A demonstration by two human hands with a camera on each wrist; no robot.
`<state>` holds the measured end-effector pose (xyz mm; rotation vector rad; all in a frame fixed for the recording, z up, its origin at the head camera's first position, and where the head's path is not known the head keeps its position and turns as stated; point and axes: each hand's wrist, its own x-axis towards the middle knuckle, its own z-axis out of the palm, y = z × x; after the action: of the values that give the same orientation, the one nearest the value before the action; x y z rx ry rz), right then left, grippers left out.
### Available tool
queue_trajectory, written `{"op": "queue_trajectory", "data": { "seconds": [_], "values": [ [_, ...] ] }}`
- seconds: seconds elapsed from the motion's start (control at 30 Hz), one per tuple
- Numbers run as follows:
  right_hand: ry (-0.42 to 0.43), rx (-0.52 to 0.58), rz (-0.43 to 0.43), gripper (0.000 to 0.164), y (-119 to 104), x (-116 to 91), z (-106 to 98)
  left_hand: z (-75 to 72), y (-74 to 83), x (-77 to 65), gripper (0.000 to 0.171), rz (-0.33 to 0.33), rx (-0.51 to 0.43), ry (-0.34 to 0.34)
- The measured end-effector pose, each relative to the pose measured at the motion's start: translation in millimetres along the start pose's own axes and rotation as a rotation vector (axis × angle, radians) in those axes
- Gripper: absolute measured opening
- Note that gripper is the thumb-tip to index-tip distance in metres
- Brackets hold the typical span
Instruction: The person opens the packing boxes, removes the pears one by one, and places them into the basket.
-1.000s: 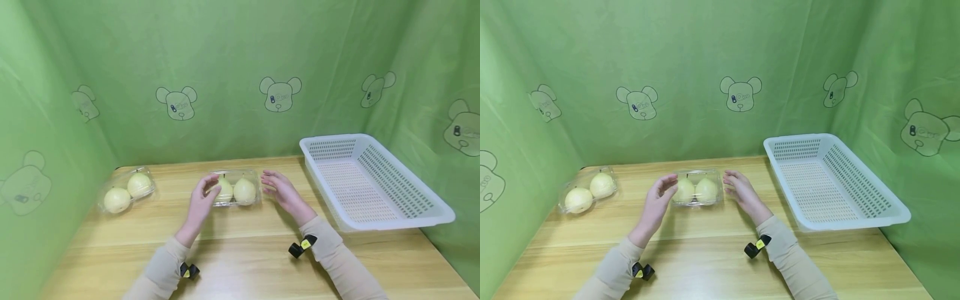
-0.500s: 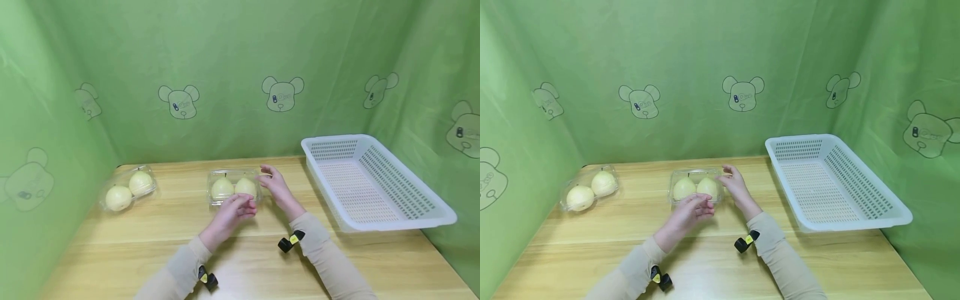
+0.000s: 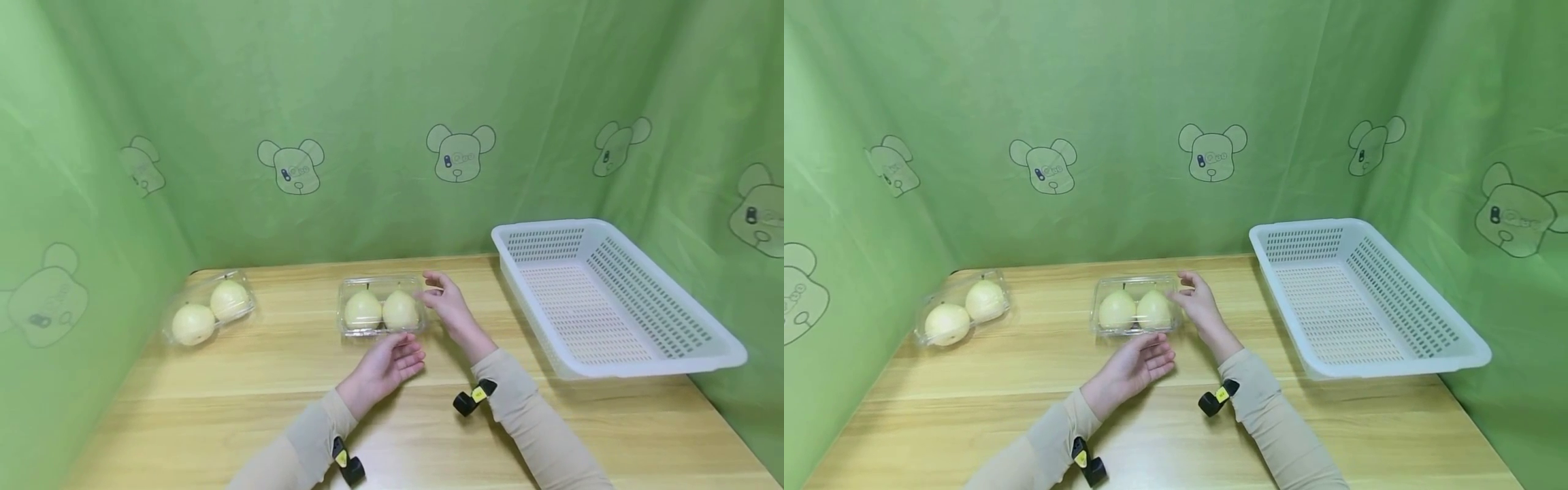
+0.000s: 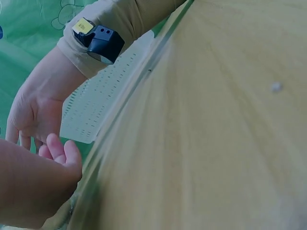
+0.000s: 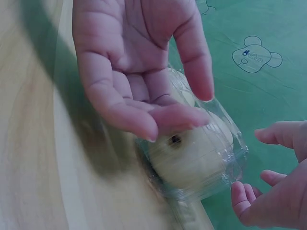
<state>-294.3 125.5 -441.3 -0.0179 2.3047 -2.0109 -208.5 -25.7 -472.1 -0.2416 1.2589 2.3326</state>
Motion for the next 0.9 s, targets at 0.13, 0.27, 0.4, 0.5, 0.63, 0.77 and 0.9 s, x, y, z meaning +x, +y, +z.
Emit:
{"op": "queue_trajectory", "data": {
  "seconds": [0.13, 0.27, 0.4, 0.5, 0.63, 0.77, 0.9],
  "values": [
    [-0.003, -0.047, 0.007, 0.065, 2.1, -0.5, 1.1, -4.1, -2.6, 2.7, 0.025, 0.024, -0.048, 0.048],
    [-0.013, -0.076, 0.015, 0.067, 3.9, -0.4, 2.2, -7.1, -4.2, 5.1, 0.018, 0.055, -0.089, 0.082],
    [-0.022, -0.085, 0.024, 0.071, 3.7, -1.2, 2.4, -8.6, -5.0, 6.4, 0.018, 0.079, -0.110, 0.104],
    [-0.029, -0.088, 0.023, 0.072, 3.1, -1.8, 1.4, -9.1, -6.2, 6.7, 0.022, 0.095, -0.116, 0.114],
    [-0.042, -0.085, 0.033, 0.072, 3.0, -2.3, -0.9, -8.7, -8.1, 7.2, 0.023, 0.107, -0.123, 0.128],
    [-0.059, -0.077, 0.058, 0.071, 4.1, -2.0, -3.4, -7.3, -9.1, 7.8, 0.019, 0.111, -0.136, 0.148],
    [-0.079, -0.073, 0.077, 0.070, 4.1, -1.4, -5.9, -5.3, -9.2, 8.8, 0.017, 0.115, -0.147, 0.163]
  ]
}}
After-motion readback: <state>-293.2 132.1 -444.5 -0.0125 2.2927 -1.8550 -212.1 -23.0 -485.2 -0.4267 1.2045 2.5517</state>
